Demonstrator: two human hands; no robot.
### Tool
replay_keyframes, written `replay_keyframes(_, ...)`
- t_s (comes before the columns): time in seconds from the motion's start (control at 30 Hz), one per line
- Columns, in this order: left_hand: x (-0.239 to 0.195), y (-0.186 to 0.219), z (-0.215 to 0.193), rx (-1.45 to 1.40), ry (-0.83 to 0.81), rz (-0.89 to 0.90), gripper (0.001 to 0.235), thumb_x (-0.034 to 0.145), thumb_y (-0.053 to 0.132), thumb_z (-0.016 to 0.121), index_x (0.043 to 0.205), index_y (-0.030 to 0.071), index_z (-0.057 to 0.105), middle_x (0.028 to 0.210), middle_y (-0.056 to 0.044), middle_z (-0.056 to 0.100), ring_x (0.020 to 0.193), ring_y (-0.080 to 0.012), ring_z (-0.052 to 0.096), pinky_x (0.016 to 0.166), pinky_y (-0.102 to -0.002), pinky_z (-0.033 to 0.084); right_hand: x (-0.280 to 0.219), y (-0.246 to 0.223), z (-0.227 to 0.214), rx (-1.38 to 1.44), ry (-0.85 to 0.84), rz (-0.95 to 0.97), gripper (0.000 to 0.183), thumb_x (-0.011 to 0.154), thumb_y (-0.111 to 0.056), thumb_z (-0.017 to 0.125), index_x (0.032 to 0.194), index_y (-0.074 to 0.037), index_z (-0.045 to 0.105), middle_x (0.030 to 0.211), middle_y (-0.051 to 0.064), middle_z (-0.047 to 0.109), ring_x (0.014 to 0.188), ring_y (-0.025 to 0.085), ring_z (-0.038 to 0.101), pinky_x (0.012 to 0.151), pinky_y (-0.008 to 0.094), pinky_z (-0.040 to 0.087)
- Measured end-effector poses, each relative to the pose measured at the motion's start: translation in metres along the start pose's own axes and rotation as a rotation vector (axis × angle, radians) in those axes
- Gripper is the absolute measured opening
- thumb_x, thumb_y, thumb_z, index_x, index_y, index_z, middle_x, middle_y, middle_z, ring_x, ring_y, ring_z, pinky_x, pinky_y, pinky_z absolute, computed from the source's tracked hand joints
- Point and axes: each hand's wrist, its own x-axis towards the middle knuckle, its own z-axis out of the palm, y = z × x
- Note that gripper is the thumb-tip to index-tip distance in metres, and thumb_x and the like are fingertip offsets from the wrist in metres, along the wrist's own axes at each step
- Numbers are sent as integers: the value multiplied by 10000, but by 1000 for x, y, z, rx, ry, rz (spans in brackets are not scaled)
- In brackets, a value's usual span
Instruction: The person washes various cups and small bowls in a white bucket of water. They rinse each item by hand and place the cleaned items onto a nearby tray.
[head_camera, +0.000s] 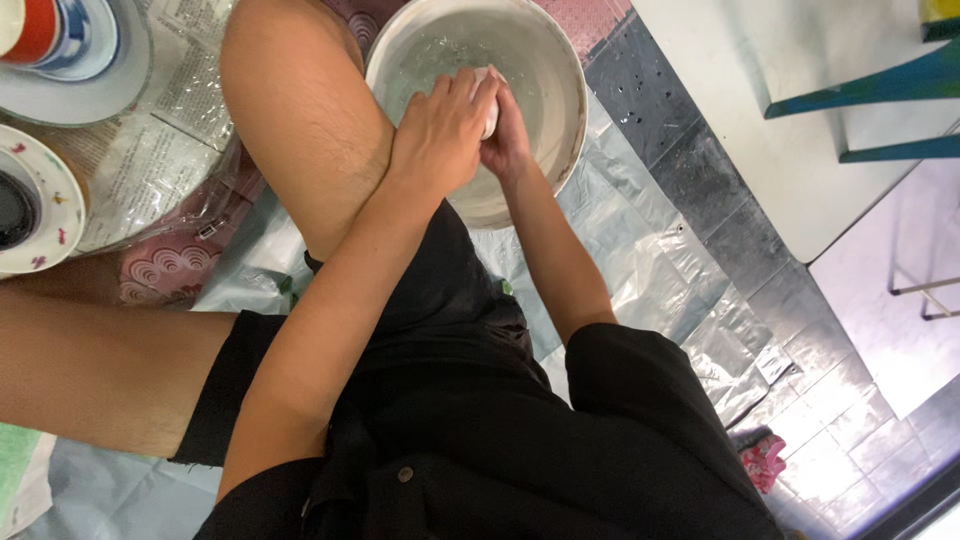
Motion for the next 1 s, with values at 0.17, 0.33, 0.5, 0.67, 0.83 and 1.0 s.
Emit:
replay_keyframes(0.17, 1, -3, -4, -191, 189, 10, 643, 807, 142, 763, 1382, 71, 483, 1210, -123, 559, 1076, -300, 610, 732, -434, 532, 49, 12, -16, -326, -107, -150, 341, 1038, -374, 580, 1271, -128, 540, 1185, 54, 590, 1120, 220, 594, 930, 394, 546)
replay_keyframes(0.33, 5, -5, -3, -310, 263, 13, 552, 893, 75, 704, 1390, 49, 467, 1267, -142, 549, 1091, -313, 619, 763, -426, 537, 40, 73, 63, 451, -308, -762, 487, 959, -223, 506, 1429, -149, 403, 1208, 60, 463, 1068, 226, 495, 781, 323, 493)
replay_keyframes(0.5, 4, -8, -2, -293, 243, -20, 566, 859, 31, 691, 1377, 58, 464, 1250, -126, 566, 1078, -316, 635, 752, -426, 554, -1, 53, 137, 67, -144, -602, 556, 887, -116, 500, 1418, -161, 341, 1216, 55, 409, 1034, 264, 465, 732, 378, 474)
replay_keyframes(0.67, 2, -7, 1, -300, 290, -6, 587, 853, 19, 699, 1383, 72, 452, 1273, -122, 567, 1091, -315, 637, 793, -418, 572, -11, 75, 169, 730, -397, -873, 509, 977, -117, 464, 1469, -98, 331, 1315, 62, 427, 1101, 215, 478, 838, 275, 474)
replay_keyframes(0.83, 4, -8, -1, -298, 253, -7, 596, 849, 35, 715, 1381, 63, 448, 1267, -140, 565, 1046, -320, 635, 764, -435, 558, -9, 72, 173, 706, -431, -870, 568, 937, -154, 484, 1472, -65, 317, 1303, 113, 424, 1062, 249, 468, 819, 298, 470)
replay_keyframes(1.0, 4, -9, 1, -293, 237, -14, 621, 836, 35, 723, 1385, 76, 436, 1252, -132, 559, 1068, -316, 640, 788, -429, 571, -17, 74, 181, 743, -413, -856, 533, 983, -158, 485, 1486, -84, 323, 1287, 95, 419, 1065, 241, 458, 848, 301, 452)
